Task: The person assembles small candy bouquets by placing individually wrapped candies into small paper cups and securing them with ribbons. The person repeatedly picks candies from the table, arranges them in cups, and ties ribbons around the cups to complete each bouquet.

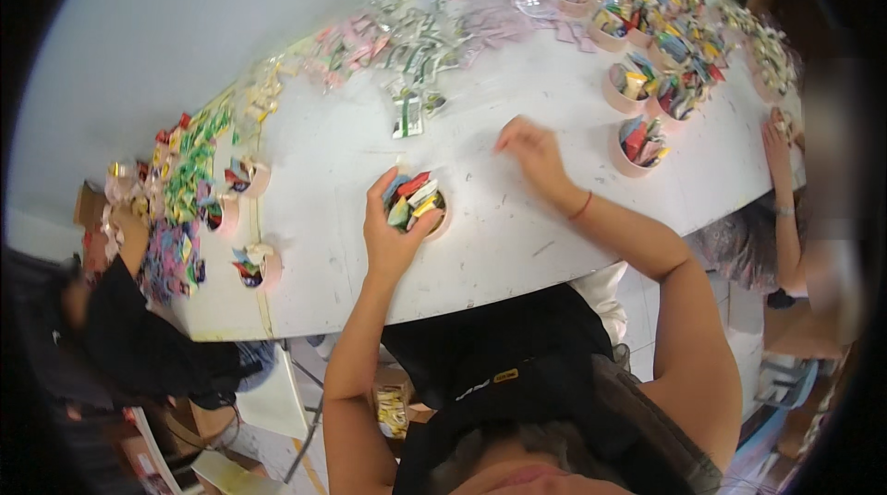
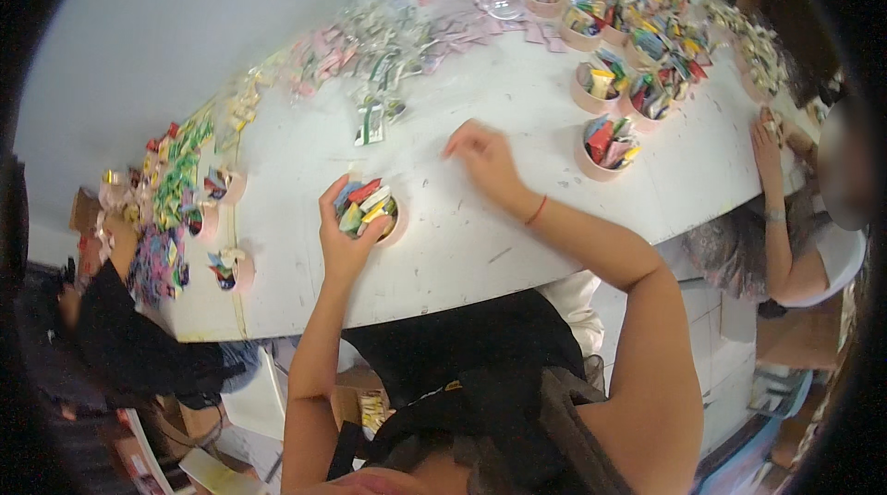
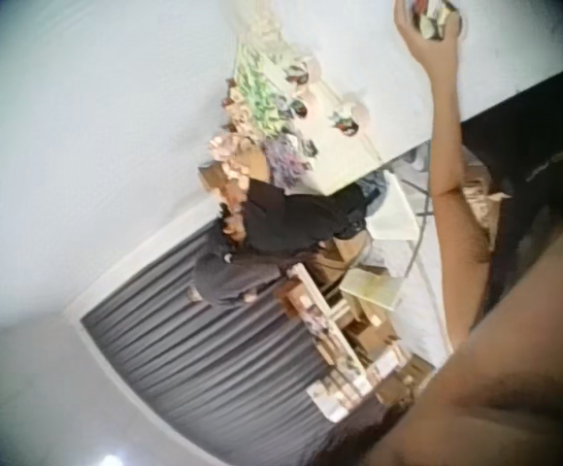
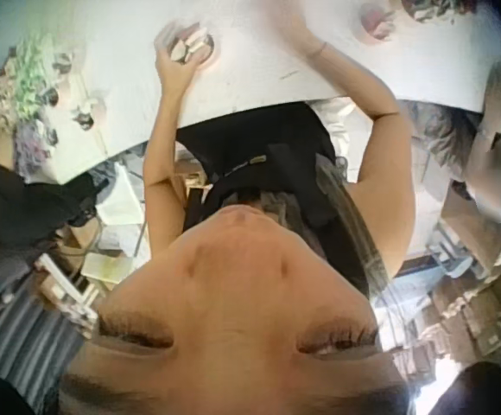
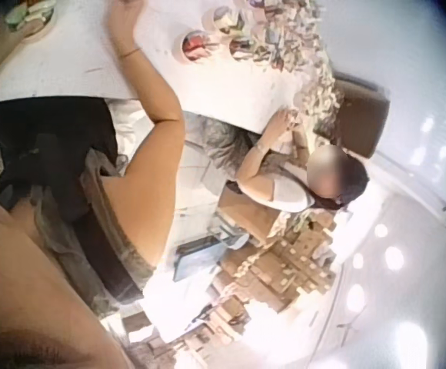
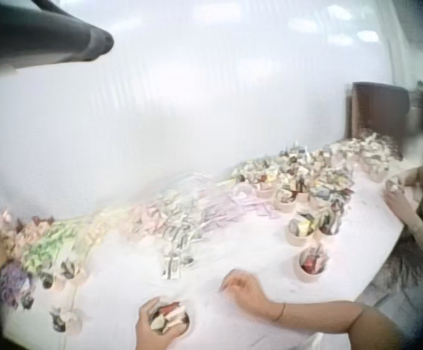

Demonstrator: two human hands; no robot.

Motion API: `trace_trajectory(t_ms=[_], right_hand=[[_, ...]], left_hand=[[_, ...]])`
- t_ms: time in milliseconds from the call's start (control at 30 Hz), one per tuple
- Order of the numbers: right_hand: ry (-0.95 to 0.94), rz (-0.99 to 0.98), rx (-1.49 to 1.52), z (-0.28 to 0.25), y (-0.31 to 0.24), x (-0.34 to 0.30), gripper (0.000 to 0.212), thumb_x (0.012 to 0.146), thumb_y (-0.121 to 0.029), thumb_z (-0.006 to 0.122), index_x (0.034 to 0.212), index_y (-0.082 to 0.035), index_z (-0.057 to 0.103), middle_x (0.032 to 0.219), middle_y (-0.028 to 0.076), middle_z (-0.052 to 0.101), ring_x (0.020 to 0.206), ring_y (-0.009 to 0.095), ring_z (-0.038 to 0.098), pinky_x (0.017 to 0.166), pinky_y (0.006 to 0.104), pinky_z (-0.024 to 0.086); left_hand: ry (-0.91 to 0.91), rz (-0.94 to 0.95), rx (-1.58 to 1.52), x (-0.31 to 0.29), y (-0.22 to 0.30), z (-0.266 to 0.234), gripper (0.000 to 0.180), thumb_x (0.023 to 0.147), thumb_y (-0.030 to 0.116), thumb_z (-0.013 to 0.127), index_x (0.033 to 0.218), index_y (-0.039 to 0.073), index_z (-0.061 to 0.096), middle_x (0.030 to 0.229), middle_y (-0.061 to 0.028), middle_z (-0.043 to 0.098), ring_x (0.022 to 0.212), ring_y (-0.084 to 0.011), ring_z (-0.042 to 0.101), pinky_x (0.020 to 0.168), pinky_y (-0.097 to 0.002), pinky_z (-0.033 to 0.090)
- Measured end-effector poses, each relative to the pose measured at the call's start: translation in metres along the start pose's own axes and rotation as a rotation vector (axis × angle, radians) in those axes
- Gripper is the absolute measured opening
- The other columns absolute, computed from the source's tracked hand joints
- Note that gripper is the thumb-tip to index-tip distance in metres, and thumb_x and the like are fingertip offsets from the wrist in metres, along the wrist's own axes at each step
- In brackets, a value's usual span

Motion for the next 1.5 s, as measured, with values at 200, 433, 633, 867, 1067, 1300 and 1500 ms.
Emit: trace_trajectory(t_ms=[200, 433, 633, 867, 1067, 1300, 1500], right_hand=[[0.686, -0.235, -0.622, -0.099, 0.054, 0.103, 0.016, 0.082, -0.005, 0.062, 0.098, -0.003, 0.064, 0.094, 0.011, 0.066, 0.09, 0.026, 0.061, 0.084, 0.0368, 0.048], [0.303, 0.042, -1.582, -0.138, 0.06, 0.169, 0.022, 0.082, -0.015, 0.066, 0.099, -0.002, 0.065, 0.097, 0.015, 0.069, 0.103, 0.038, 0.059, 0.092, 0.0461, 0.046], [0.076, -0.29, -1.285, -0.08, 0.019, 0.066, 0.008, 0.089, -0.01, 0.058, 0.094, -0.004, 0.061, 0.093, 0.015, 0.065, 0.089, 0.037, 0.061, 0.076, 0.0483, 0.051], [-0.281, -0.308, -0.885, -0.008, -0.059, -0.017, 0.039, 0.085, -0.008, 0.067, 0.123, -0.007, 0.06, 0.12, 0.016, 0.061, 0.108, 0.036, 0.058, 0.089, 0.0425, 0.05], [-0.502, -0.408, -0.895, 0.034, -0.043, -0.019, 0.03, 0.084, -0.008, 0.069, 0.113, -0.007, 0.066, 0.114, 0.012, 0.065, 0.113, 0.03, 0.058, 0.089, 0.038, 0.052], [-0.397, -0.007, -0.247, 0.037, -0.083, -0.005, 0.011, 0.088, 0.001, 0.069, 0.098, -0.003, 0.07, 0.098, 0.008, 0.069, 0.086, 0.018, 0.068, 0.074, 0.0296, 0.056], [-0.593, -0.327, -0.42, 0.058, -0.074, -0.005, 0.014, 0.084, 0.003, 0.071, 0.094, -0.006, 0.07, 0.092, 0.008, 0.069, 0.088, 0.024, 0.067, 0.073, 0.0319, 0.055]], left_hand=[[0.004, -0.005, 0.048, -0.002, 0.008, 0.012, 0.084, 0.073, 0.012, 0.087, 0.142, 0.004, 0.04, 0.123, -0.0161, 0.06, 0.109, -0.022, 0.062, 0.095, -0.0339, 0.051], [0.031, 0.045, -0.038, -0.001, 0.008, 0.015, 0.076, 0.078, 0.017, 0.085, 0.14, 0.004, 0.044, 0.121, -0.0162, 0.063, 0.108, -0.023, 0.064, 0.094, -0.0339, 0.051], [0.031, 0.006, 0.01, -0.009, 0.01, 0.007, 0.064, 0.084, 0.018, 0.081, 0.138, 0.007, 0.049, 0.12, -0.0156, 0.066, 0.107, -0.0235, 0.066, 0.093, -0.0332, 0.052], [-0.009, 0.085, 0.008, -0.011, 0.012, 0.008, 0.064, 0.087, 0.013, 0.076, 0.141, 0.003, 0.045, 0.122, -0.0175, 0.064, 0.109, -0.0222, 0.065, 0.093, -0.0329, 0.052], [-0.002, 0.062, -0.014, -0.009, 0.012, 0.008, 0.062, 0.087, 0.015, 0.076, 0.141, 0.004, 0.047, 0.122, -0.0165, 0.065, 0.109, -0.0233, 0.066, 0.093, -0.0333, 0.052], [0.014, 0.089, -0.047, -0.012, 0.002, 0.006, 0.059, 0.086, 0.015, 0.075, 0.139, 0.008, 0.05, 0.125, -0.0148, 0.065, 0.11, -0.0243, 0.066, 0.093, -0.0336, 0.052], [-0.016, 0.05, -0.053, -0.008, 0.007, 0.006, 0.059, 0.085, 0.013, 0.074, 0.14, 0.009, 0.051, 0.127, -0.0139, 0.064, 0.112, -0.0263, 0.065, 0.096, -0.0347, 0.05]])
Point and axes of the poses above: each hand's wrist, its own x-axis towards the middle knuckle, its own z-axis out of the palm, y = z × x, the point moved 1 cm from there along x, towards the middle knuckle
